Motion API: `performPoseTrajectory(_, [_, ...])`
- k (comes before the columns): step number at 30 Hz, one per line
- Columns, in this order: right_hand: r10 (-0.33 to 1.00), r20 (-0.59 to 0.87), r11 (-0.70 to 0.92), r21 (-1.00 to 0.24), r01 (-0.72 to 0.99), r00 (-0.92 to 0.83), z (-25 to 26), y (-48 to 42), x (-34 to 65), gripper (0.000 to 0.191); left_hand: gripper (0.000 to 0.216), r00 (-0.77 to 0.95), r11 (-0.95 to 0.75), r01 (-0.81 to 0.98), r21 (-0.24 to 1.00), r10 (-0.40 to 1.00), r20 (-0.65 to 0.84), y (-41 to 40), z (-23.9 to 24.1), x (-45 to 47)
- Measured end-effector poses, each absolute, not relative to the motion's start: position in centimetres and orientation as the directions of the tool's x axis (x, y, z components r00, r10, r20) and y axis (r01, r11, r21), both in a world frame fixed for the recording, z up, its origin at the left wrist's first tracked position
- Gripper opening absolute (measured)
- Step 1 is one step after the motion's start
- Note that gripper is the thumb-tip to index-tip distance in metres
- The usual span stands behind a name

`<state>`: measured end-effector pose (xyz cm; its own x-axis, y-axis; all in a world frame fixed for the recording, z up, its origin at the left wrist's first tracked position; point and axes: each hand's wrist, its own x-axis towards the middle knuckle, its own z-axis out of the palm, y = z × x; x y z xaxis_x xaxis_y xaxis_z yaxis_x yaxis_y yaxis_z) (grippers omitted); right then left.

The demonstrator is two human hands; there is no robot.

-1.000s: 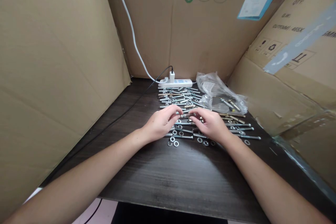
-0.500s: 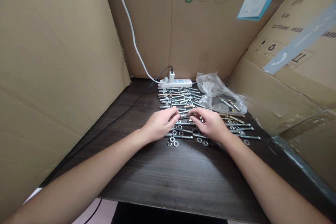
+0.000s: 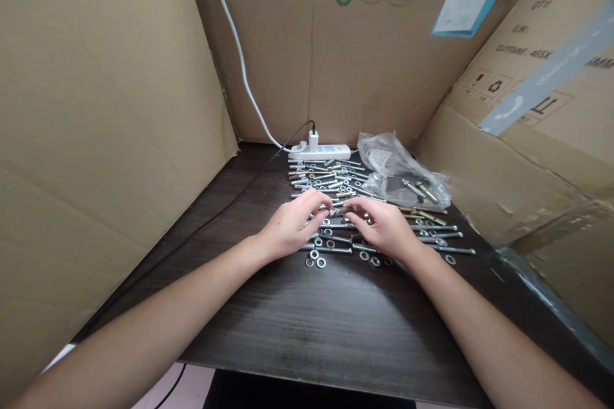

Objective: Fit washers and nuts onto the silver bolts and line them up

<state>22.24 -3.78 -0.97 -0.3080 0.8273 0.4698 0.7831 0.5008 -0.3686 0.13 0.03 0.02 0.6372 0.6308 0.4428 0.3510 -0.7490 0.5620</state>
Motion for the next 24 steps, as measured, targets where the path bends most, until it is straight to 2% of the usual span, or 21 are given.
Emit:
performPoseTrajectory(10, [0.837,0.46,0.486,-0.374,0.79,-0.297,-0.71,-3.82,22.21,0.016,0.027,0.646,-0.69,0.475,0.546,0.695,0.315,0.21,-0.1,0.38])
performPoseTrajectory(14, [0.83,0.466,0.495,-0.365,0.788,-0.306,-0.73,-3.84,22.19,0.017,0.029,0.642,-0.693,0.48,0.538,0.695,0.323,0.12,0.03,0.36])
performPoseTrajectory(17, [0.827,0.471,0.498,-0.36,0.789,-0.308,-0.8,-3.82,22.2,0.017,0.017,0.608,-0.682,0.448,0.579,0.706,0.362,-0.04,0.15,0.26])
performPoseTrajectory(21, [0.821,0.475,0.511,-0.36,0.781,-0.318,-0.86,-3.83,22.22,0.016,0.021,0.646,-0.763,0.339,0.551,0.614,0.453,-0.13,0.09,0.04])
performPoseTrajectory(24, [0.818,0.478,0.514,-0.358,0.78,-0.32,-0.8,-3.88,22.2,0.017,0.024,0.671,-0.792,0.33,0.514,0.58,0.462,-0.11,0.03,-0.08])
